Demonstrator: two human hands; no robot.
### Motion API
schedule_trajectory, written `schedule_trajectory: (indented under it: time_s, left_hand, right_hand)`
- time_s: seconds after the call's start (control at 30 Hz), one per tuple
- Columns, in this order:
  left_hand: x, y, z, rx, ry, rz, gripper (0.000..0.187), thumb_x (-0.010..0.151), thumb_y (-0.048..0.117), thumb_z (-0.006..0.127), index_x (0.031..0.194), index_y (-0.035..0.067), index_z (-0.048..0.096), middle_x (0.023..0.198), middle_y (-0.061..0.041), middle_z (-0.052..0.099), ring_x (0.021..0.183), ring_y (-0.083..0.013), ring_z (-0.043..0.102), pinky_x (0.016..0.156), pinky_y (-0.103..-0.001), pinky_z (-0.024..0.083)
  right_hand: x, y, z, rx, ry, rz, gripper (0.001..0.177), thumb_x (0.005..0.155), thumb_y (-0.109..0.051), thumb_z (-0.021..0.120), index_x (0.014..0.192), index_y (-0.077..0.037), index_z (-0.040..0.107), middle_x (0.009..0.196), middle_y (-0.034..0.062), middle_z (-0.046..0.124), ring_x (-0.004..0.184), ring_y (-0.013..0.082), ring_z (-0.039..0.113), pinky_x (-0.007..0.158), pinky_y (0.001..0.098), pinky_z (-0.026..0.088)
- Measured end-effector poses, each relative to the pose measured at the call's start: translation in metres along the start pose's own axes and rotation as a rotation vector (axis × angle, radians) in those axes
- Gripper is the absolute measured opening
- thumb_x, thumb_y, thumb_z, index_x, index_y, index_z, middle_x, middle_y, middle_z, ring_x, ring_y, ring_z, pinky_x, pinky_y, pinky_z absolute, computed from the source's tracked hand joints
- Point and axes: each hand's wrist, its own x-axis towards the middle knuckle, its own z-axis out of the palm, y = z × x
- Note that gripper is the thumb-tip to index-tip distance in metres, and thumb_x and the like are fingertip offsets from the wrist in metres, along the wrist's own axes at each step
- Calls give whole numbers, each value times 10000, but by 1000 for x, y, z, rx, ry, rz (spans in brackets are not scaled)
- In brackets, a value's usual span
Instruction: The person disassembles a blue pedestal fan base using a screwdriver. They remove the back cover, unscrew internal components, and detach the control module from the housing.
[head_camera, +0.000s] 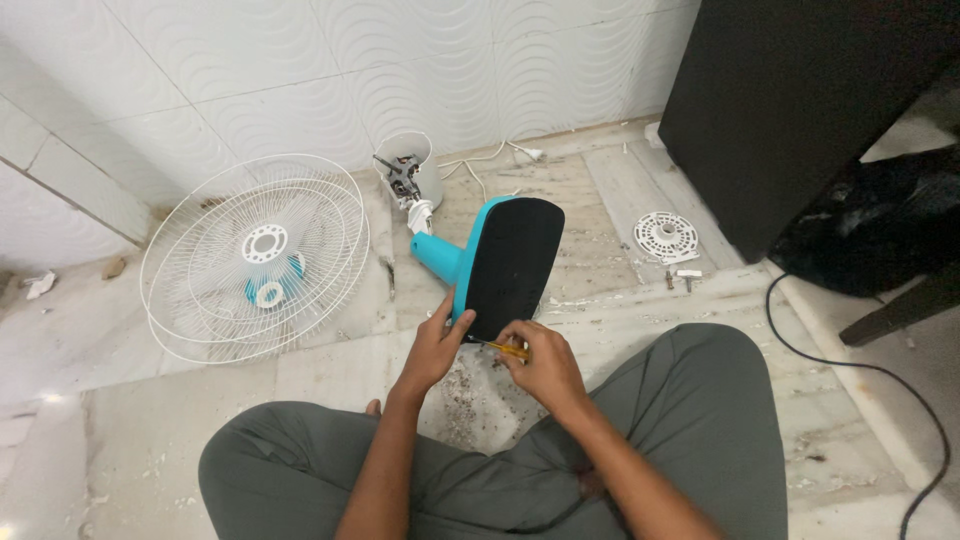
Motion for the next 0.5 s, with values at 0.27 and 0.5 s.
schedule_trajectory:
  time_s: [0.27,0.5]
  left_hand:
    - [1,-1,-1,27,6,19,621,1008,373,575,1573,170,415,1308,-172,700,1080,-225,695,941,-362,536]
    - [-1,4,-1,-37,-5,51,610,1016,354,579,1564,147,409,1314,-169,687,1114,-197,689,945,-355,532]
  right_hand:
    - [8,46,35,386,-179,288,215,910,-172,690,1076,-67,605,731,59,719,641,129,672,596,302,507]
    - [11,37,66,386,60,219,270,781,-203,864,935,1,777,697,49,703,633,102,623,586,272,499]
